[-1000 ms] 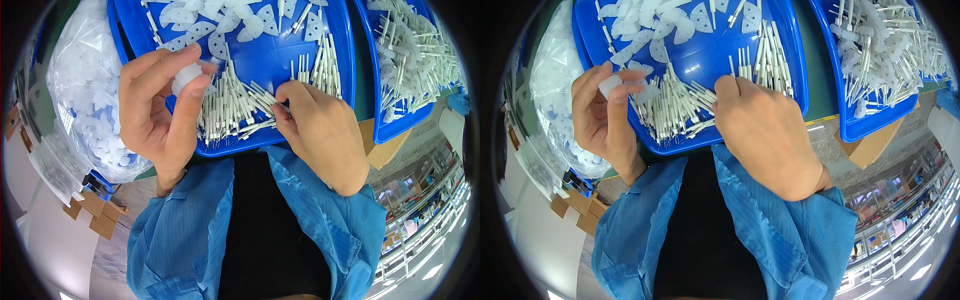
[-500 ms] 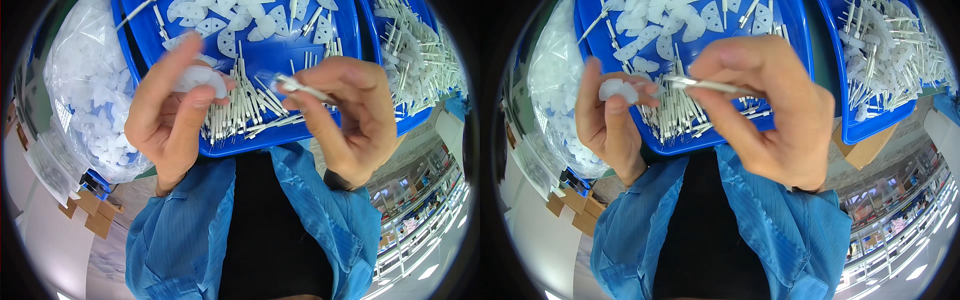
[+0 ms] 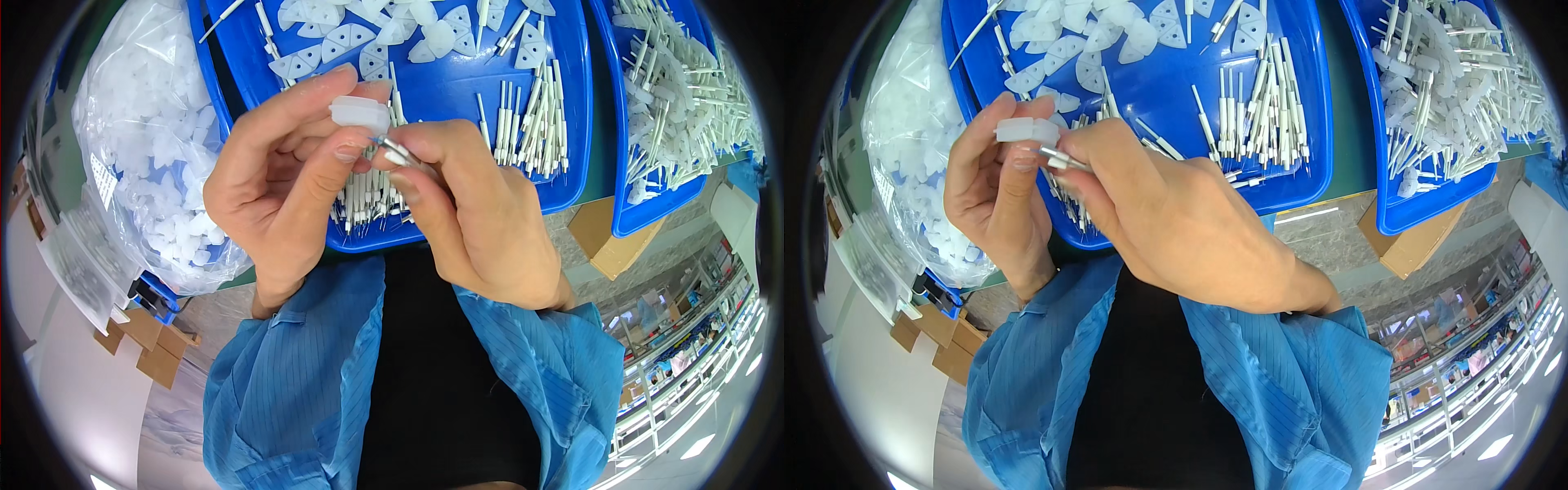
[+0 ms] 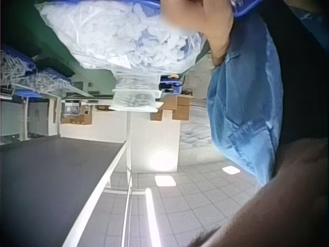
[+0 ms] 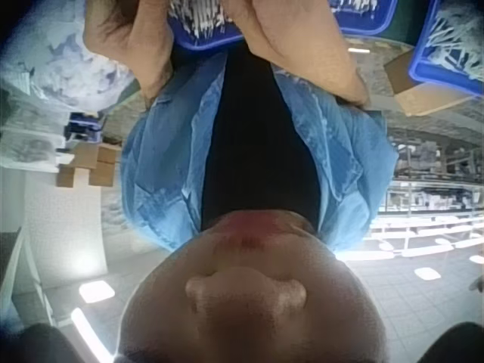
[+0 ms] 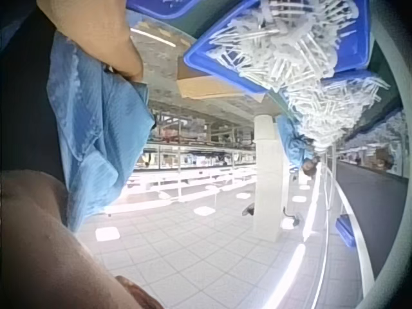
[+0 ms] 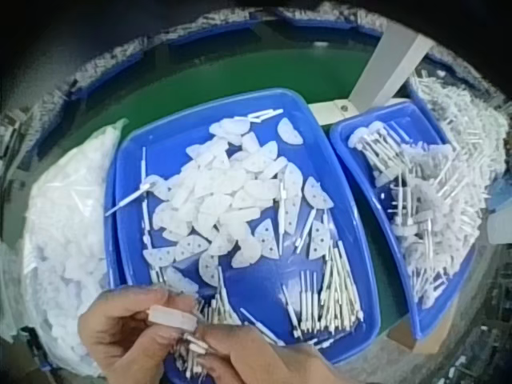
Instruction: The person assembles small white plastic components by inserting thin white rods into the holes of semi-circular plastic pieces. The person picks up a piece from a blue tray, inserts a rod, and places the assembled unit into a separate blue tray. This repetitive process continues throughout the video.
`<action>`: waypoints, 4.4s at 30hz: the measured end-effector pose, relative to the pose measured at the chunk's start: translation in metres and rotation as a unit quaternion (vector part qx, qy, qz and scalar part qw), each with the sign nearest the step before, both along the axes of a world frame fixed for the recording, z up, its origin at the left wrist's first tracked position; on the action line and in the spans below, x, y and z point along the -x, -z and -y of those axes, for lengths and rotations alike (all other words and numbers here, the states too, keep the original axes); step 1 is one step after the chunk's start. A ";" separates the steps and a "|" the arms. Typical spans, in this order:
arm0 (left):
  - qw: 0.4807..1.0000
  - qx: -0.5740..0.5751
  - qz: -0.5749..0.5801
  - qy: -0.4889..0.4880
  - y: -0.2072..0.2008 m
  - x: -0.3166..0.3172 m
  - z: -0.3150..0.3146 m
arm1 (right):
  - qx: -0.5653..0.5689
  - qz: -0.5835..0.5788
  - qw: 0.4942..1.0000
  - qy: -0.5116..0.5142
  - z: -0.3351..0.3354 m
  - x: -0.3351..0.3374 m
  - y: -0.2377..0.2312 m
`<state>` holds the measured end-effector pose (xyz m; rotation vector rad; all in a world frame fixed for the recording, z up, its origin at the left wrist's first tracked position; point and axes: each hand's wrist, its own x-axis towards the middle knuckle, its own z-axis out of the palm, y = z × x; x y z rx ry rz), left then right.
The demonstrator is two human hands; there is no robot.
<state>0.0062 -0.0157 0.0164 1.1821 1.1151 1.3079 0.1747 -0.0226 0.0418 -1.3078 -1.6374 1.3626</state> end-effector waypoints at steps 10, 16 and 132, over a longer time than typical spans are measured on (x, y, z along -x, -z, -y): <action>0.999 -0.034 0.009 -0.033 0.003 -0.004 -0.002 | -0.127 0.099 0.986 0.037 0.001 0.001 -0.005; 0.998 -0.043 0.037 -0.014 0.005 0.000 -0.002 | -0.091 0.106 0.990 0.016 0.002 0.001 -0.009; 0.992 -0.039 0.115 -0.028 0.014 -0.013 0.001 | -0.103 0.127 0.986 0.027 -0.005 0.000 -0.023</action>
